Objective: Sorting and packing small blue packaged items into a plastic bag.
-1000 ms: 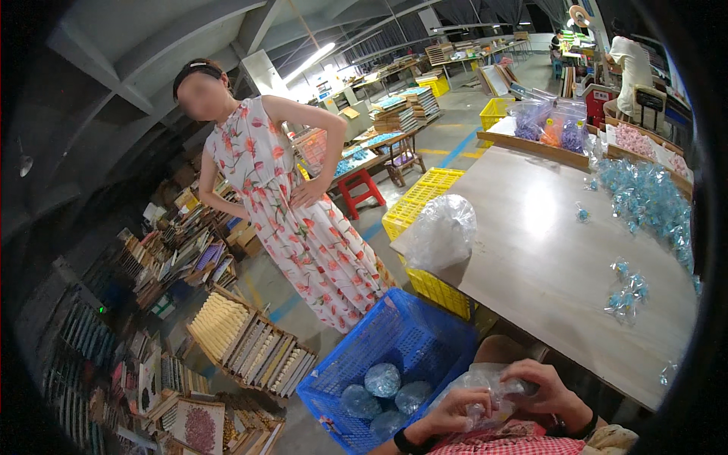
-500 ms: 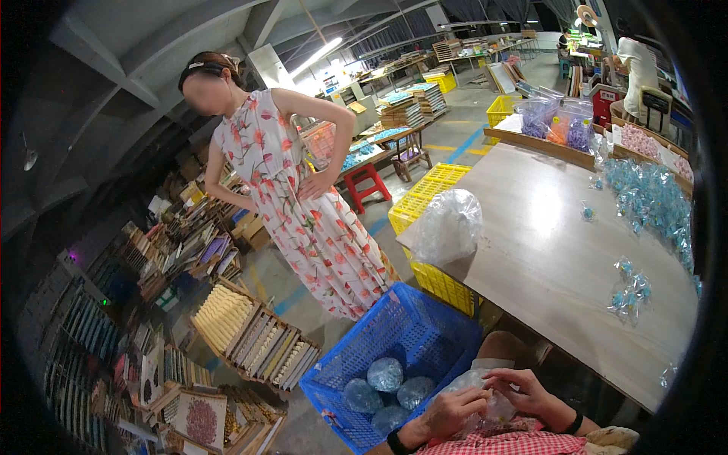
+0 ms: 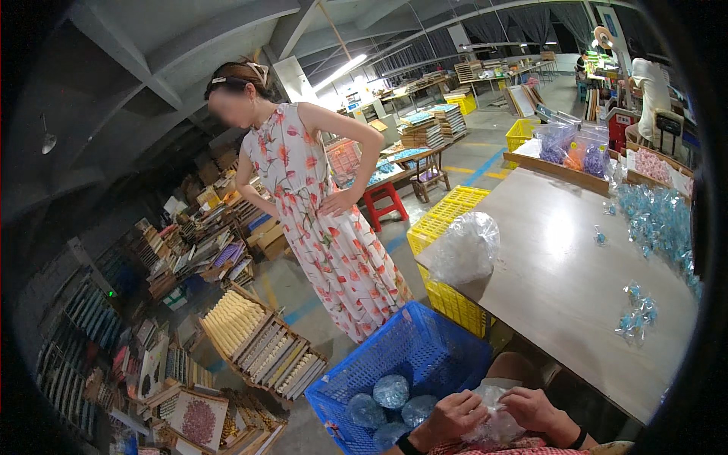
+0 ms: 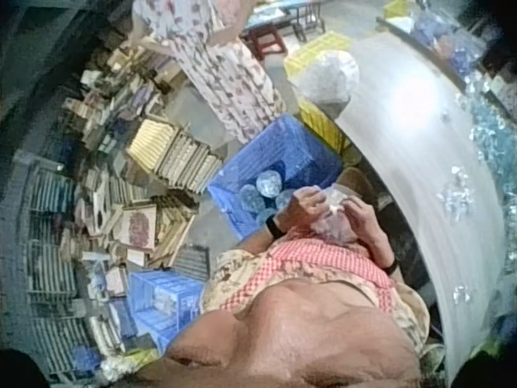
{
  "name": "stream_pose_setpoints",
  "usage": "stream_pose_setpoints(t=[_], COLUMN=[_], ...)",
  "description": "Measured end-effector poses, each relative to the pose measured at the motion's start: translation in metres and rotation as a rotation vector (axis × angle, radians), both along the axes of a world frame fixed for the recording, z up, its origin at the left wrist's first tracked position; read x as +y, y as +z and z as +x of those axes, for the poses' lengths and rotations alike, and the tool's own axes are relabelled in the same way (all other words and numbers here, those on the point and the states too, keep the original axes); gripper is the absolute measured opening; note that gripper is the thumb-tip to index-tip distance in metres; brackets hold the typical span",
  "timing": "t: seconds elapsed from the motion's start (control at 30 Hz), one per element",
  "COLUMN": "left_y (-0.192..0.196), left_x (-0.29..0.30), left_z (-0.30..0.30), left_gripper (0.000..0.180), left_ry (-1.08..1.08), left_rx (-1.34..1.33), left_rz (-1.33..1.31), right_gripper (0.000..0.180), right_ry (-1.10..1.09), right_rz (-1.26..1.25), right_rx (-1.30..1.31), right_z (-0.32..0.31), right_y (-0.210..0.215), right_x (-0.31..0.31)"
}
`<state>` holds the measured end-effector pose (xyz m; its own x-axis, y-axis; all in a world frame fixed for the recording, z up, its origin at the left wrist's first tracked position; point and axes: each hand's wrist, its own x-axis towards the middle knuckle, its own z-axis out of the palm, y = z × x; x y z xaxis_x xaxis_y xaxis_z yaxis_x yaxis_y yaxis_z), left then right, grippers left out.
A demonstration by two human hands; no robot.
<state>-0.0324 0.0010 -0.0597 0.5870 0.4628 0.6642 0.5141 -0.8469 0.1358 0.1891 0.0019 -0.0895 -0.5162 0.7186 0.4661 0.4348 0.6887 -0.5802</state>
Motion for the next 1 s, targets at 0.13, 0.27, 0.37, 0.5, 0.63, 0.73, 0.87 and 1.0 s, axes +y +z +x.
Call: stream_pose_setpoints(t=[0.13,0.27,0.37,0.5,0.63,0.73,0.87,1.0], left_y=[-0.011,-0.086,-0.084,-0.081,-0.109,-0.08,-0.033,-0.027], left_x=[-0.002,-0.004,-0.003,-0.017,-0.017,-0.016,-0.023,-0.028], left_z=[-0.005,-0.043,-0.062,-0.066,-0.063,-0.022,-0.014,0.008], left_gripper=[0.013,0.009,0.012,0.015,0.02,0.02,0.021,0.018], left_ry=[0.0,-0.072,-0.154,-0.119,-0.046,-0.203,-0.342,-0.223], left_rx=[0.054,0.069,0.026,0.107,-0.091,-0.67,-0.832,-0.929], left_rz=[-0.142,-0.31,-0.336,-0.351,-0.6,-0.896,-1.553,-1.555], right_gripper=[0.014,0.006,0.007,0.012,0.014,0.016,0.021,0.018], right_ry=[-0.012,-0.089,-0.039,-0.032,-0.041,-0.023,-0.054,-0.071], right_rz=[0.293,0.09,-0.082,-0.165,-0.228,-0.226,-0.364,-0.301], right_rx=[-0.266,-0.545,-0.559,-0.539,-0.425,-0.514,-0.516,-0.402], right_z=[0.002,0.034,0.042,0.04,0.043,0.046,0.043,0.033], right_y=[0.019,0.0,0.0,0.009,-0.001,-0.005,-0.001,0.027], right_x=[0.009,-0.009,-0.02,0.003,0.005,0.009,-0.001,-0.01])
